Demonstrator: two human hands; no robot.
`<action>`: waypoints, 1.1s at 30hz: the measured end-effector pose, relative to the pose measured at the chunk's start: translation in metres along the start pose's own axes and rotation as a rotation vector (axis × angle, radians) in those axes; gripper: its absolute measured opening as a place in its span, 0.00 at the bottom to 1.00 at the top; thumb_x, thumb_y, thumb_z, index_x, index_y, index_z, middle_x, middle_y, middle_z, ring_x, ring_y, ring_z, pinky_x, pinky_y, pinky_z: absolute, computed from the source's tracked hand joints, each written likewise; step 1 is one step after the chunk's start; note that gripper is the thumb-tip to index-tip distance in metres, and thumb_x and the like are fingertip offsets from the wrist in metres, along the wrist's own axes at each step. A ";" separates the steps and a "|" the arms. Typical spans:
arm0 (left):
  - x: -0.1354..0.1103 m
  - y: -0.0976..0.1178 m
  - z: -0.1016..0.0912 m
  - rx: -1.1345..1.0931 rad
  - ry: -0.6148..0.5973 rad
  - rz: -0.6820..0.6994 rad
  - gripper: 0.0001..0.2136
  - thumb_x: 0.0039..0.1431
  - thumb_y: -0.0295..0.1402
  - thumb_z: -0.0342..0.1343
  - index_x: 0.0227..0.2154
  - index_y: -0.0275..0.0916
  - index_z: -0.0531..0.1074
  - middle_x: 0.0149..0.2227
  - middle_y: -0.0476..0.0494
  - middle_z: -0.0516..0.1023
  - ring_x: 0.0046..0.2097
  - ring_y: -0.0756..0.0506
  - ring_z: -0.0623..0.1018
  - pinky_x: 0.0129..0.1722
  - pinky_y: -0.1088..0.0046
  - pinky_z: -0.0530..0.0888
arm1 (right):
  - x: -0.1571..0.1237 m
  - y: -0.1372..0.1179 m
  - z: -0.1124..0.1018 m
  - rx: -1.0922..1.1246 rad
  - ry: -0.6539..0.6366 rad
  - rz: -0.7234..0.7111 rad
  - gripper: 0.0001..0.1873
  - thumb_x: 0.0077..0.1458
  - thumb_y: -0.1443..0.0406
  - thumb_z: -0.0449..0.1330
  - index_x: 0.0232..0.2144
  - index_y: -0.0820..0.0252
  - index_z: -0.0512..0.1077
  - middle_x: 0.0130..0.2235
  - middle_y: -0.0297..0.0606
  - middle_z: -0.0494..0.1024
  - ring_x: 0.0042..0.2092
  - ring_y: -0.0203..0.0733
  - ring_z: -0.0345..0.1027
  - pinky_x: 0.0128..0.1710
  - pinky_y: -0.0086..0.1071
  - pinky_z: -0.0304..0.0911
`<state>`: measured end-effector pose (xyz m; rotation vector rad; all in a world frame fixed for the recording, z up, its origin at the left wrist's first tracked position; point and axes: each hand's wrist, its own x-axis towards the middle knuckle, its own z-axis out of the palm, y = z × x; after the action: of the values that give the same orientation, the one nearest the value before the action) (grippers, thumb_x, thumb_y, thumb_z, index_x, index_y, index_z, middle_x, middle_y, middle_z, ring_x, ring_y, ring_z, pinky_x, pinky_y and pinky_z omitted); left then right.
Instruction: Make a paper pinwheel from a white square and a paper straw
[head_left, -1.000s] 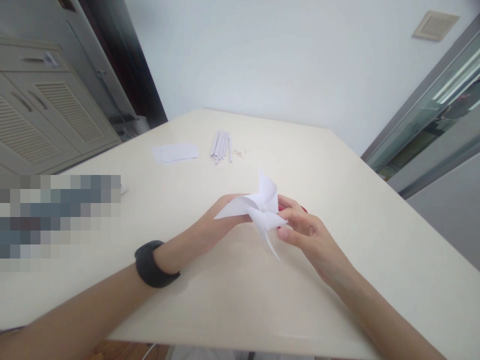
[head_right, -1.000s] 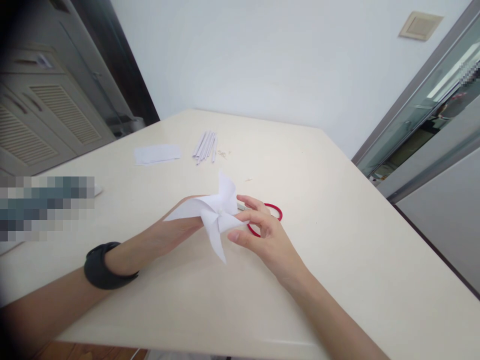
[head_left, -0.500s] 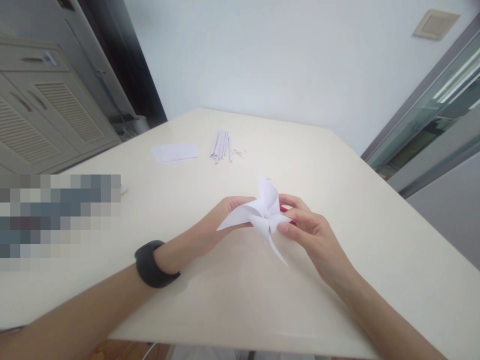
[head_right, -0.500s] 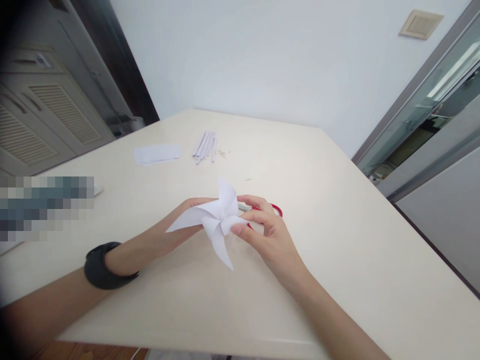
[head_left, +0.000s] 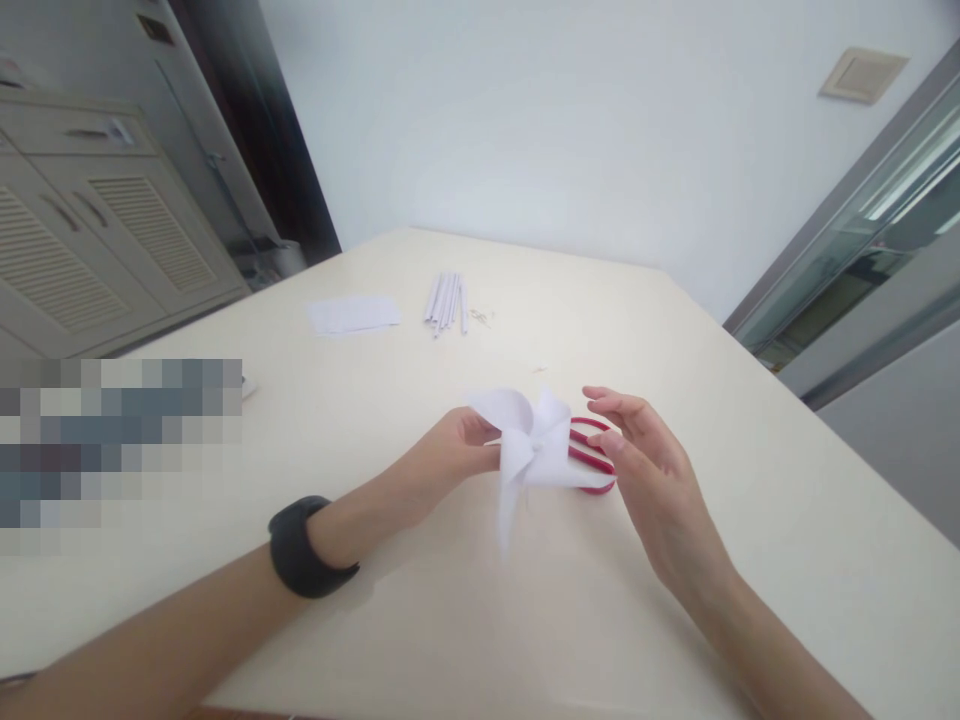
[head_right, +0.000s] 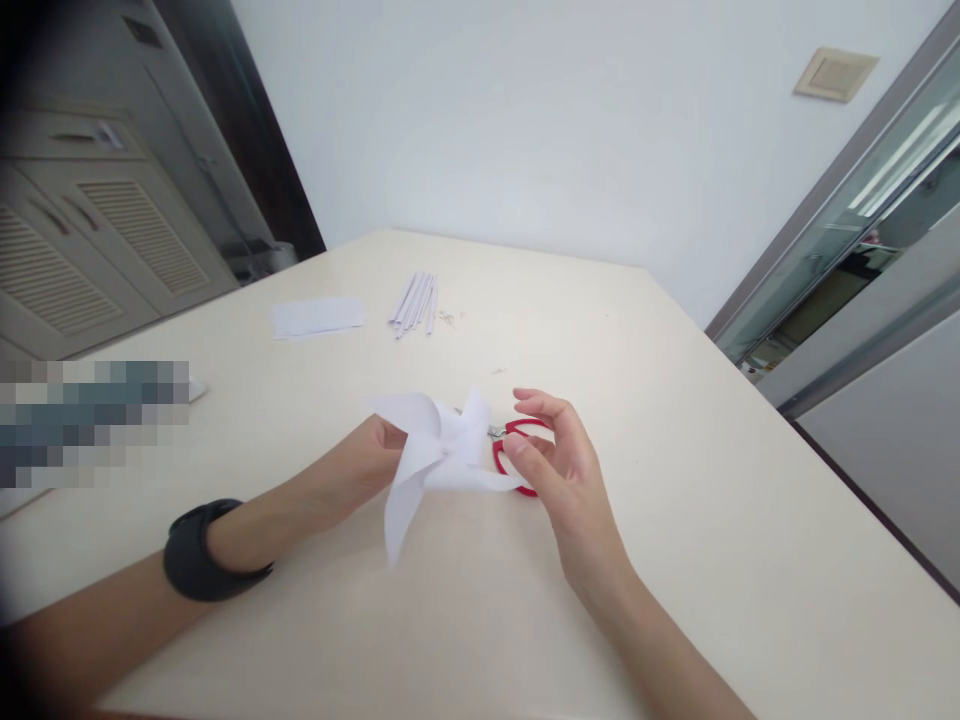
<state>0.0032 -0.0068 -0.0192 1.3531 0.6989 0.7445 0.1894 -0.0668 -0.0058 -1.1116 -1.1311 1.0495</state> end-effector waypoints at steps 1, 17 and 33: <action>0.000 0.001 0.001 0.000 0.007 0.009 0.12 0.50 0.32 0.60 0.39 0.40 0.75 0.42 0.45 0.78 0.48 0.41 0.74 0.45 0.68 0.69 | 0.001 0.000 -0.001 0.013 -0.026 0.015 0.09 0.51 0.58 0.60 0.36 0.51 0.69 0.56 0.34 0.64 0.47 0.44 0.66 0.42 0.35 0.62; 0.000 0.009 0.004 -0.005 -0.106 0.032 0.12 0.52 0.31 0.58 0.40 0.36 0.74 0.42 0.43 0.77 0.44 0.42 0.74 0.45 0.68 0.67 | 0.001 -0.002 -0.002 -0.201 -0.302 -0.023 0.03 0.50 0.62 0.63 0.29 0.48 0.78 0.53 0.31 0.65 0.58 0.46 0.56 0.57 0.40 0.55; -0.002 0.010 0.003 0.109 -0.041 0.061 0.07 0.50 0.32 0.60 0.31 0.36 0.73 0.33 0.49 0.74 0.36 0.48 0.72 0.36 0.75 0.67 | 0.000 -0.001 0.001 -0.213 -0.138 -0.059 0.11 0.55 0.57 0.56 0.27 0.55 0.74 0.50 0.37 0.67 0.51 0.46 0.63 0.47 0.37 0.61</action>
<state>0.0035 -0.0095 -0.0085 1.4905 0.6763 0.7331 0.1887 -0.0667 -0.0043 -1.1785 -1.4034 0.9884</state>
